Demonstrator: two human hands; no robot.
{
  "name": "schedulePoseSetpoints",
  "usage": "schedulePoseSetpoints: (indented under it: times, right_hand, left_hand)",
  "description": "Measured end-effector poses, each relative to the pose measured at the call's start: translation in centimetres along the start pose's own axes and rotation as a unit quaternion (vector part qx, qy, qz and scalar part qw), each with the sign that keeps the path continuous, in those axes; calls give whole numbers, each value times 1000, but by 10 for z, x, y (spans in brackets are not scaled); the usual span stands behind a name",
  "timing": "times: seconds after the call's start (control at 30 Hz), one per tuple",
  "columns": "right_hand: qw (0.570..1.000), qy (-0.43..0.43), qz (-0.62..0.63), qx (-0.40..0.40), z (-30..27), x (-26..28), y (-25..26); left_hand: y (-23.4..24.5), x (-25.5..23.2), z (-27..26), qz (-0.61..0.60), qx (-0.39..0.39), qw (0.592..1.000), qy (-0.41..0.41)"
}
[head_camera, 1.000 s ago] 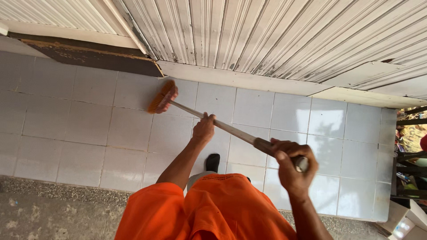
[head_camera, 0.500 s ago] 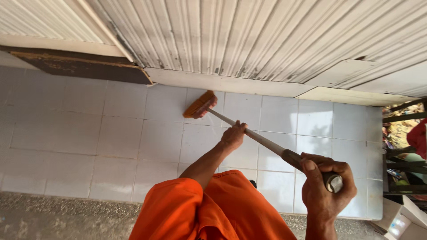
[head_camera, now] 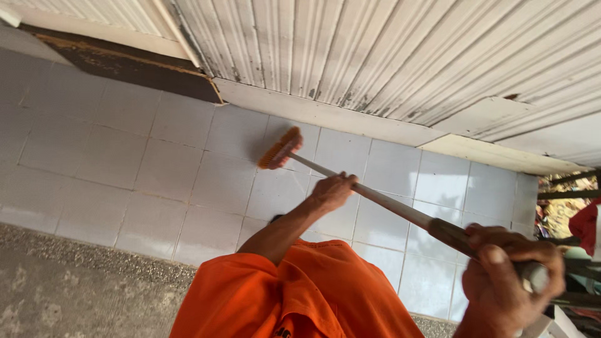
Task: The person sweeps the tiled floor using a long-handled broom, moving dirt and debris along the baseboard and out toward a doorway.
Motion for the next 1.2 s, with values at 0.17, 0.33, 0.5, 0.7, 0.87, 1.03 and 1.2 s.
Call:
schedulePoseSetpoints:
  times: [0.17,0.33,0.5,0.7,0.87,1.03,1.2]
  right_hand:
    - [990,-21,-10,137,24,-88,-82]
    - [983,-55,20,172,25,-150,-152]
    - [985,-71,-20,158,26,-143,-140]
    - [989,-34,-106,95,28,-74,-60]
    - [995,50,-38,71,23,-30,-6]
    - [995,14,-39,86,14,-5,18]
    - [988,-7,67,140,26,-7,13]
  left_hand:
    - [26,133,-45,-76,-68,981,162]
    - [18,238,-61,-65,-162,951,256]
    - [-16,231,-30,-65,-155,959,228]
    - [-30,88,14,-32,-111,989,96]
    - [-44,-17,43,-59,-56,996,30]
    - [-32,-64,31,-5,-17,999,-31]
    - [11,-37,-7,19,-57,998,-3]
Point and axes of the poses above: each hand's wrist, its own z-axis towards the middle knuckle, its own y-axis out of the back of the hand, x = y × z, the point moved 8 cm from there along z, towards the middle knuckle, and after that the axes turned 8 degrees about x, right-handed, at the moved point
